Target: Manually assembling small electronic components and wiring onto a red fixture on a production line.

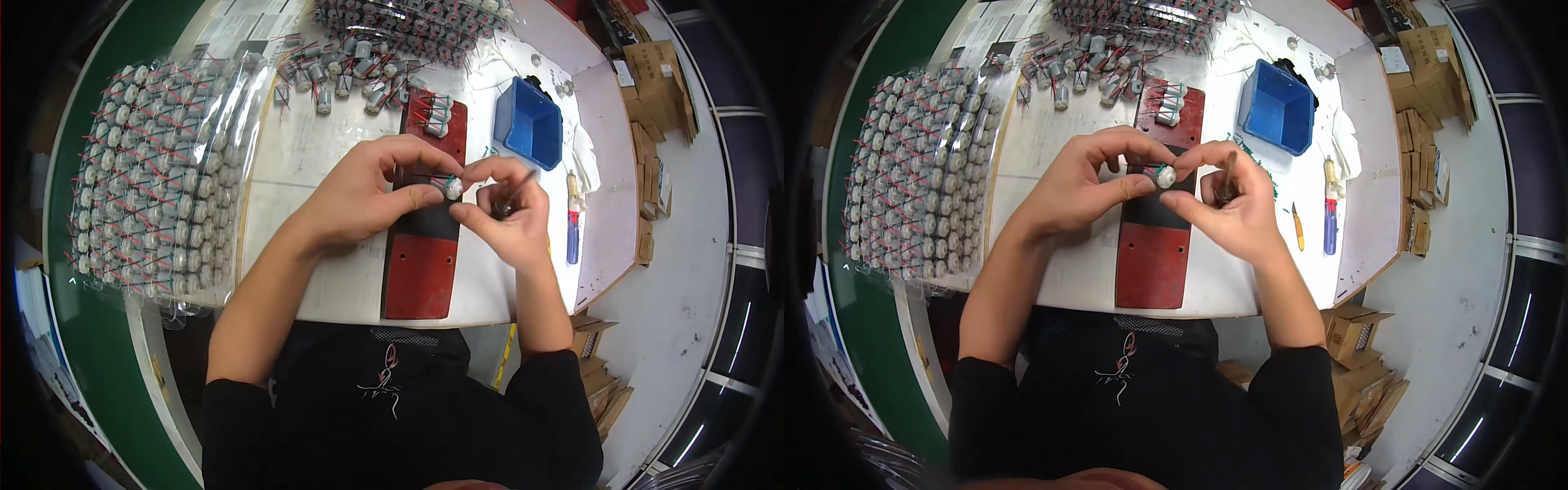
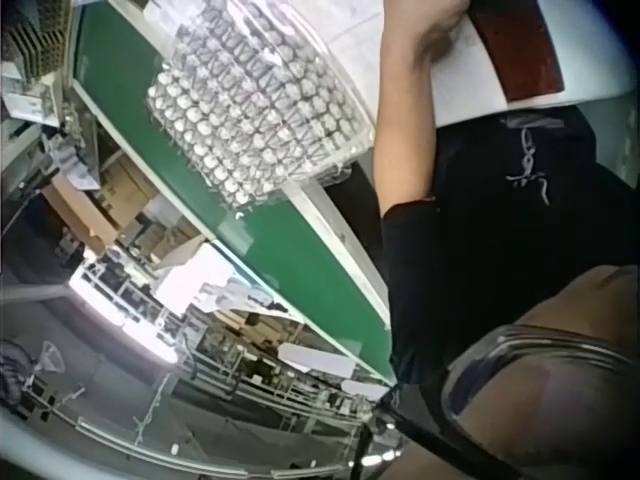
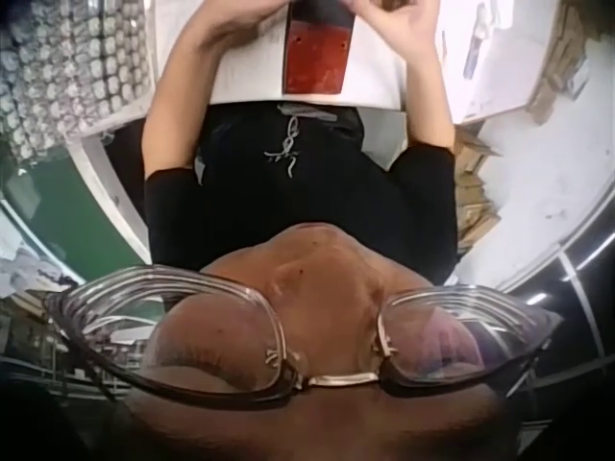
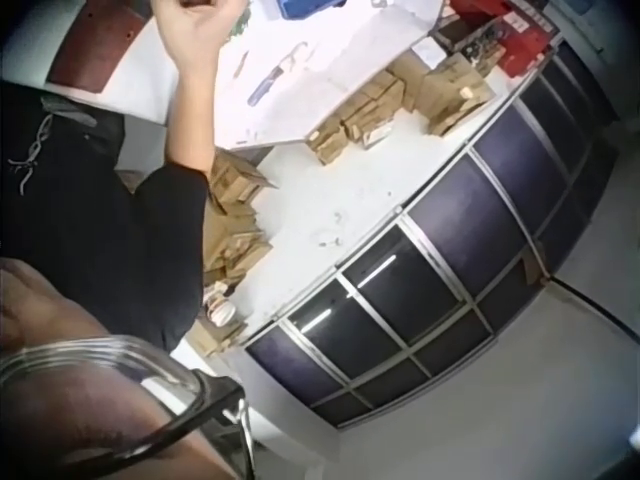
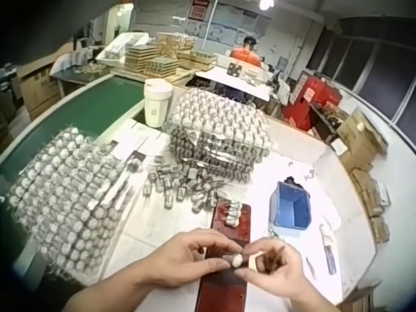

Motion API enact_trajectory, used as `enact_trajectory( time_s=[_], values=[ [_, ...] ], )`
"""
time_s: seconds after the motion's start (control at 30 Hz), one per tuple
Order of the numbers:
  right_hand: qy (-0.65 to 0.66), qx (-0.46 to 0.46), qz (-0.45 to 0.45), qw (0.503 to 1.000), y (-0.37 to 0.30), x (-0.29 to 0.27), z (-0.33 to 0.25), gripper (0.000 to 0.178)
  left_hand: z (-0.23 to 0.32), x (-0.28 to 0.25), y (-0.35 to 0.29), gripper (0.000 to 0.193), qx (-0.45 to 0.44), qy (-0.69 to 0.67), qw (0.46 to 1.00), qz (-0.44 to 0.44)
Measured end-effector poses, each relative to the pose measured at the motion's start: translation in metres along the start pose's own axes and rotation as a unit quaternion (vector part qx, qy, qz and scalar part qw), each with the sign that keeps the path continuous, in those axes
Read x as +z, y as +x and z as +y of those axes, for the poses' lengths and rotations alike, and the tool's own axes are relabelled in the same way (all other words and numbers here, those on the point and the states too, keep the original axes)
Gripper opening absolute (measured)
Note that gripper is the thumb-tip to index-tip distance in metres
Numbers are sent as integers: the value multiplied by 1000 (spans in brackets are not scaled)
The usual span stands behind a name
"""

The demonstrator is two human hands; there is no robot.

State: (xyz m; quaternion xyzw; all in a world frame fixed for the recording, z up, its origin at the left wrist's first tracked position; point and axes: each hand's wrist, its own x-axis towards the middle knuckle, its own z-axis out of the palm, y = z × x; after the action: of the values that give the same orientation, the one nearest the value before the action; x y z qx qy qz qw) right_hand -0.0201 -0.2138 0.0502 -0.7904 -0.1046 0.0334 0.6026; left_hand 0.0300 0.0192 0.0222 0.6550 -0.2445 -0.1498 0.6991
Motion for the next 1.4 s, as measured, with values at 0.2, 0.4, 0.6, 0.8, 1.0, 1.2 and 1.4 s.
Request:
enact_trajectory(
  time_s=[0.2, 0.4, 0.6, 0.8, 1.0, 1.2, 1.4],
  values=[
    [2, -131, 1, 991, -2, 3, -4, 40, 1, -1, -2, 37, -15, -146, 986, -74],
    [-125, -122, 14, 984, 2, 7, -13, 34, -4, 4, -1, 39, 8, -142, 989, -41],
    [-222, -49, 60, 972, 28, 5, 18, 26, -21, -9, 8, 40, 56, 355, 918, 168],
    [-337, -160, 138, 917, 43, 14, 41, 26, -37, -8, 11, 37, 61, 569, 791, 218],
    [-320, -55, 155, 933, 27, -5, 20, 27, -39, -12, 18, 23, 49, 554, 806, 203],
    [-412, 87, 7, 907, 7, -35, 15, 24, -28, -12, 19, 21, -54, 551, 814, 176],
    [-395, 77, 16, 915, 9, -34, 28, 18, -41, -10, 27, 28, 38, 516, 821, 243]
  ],
)
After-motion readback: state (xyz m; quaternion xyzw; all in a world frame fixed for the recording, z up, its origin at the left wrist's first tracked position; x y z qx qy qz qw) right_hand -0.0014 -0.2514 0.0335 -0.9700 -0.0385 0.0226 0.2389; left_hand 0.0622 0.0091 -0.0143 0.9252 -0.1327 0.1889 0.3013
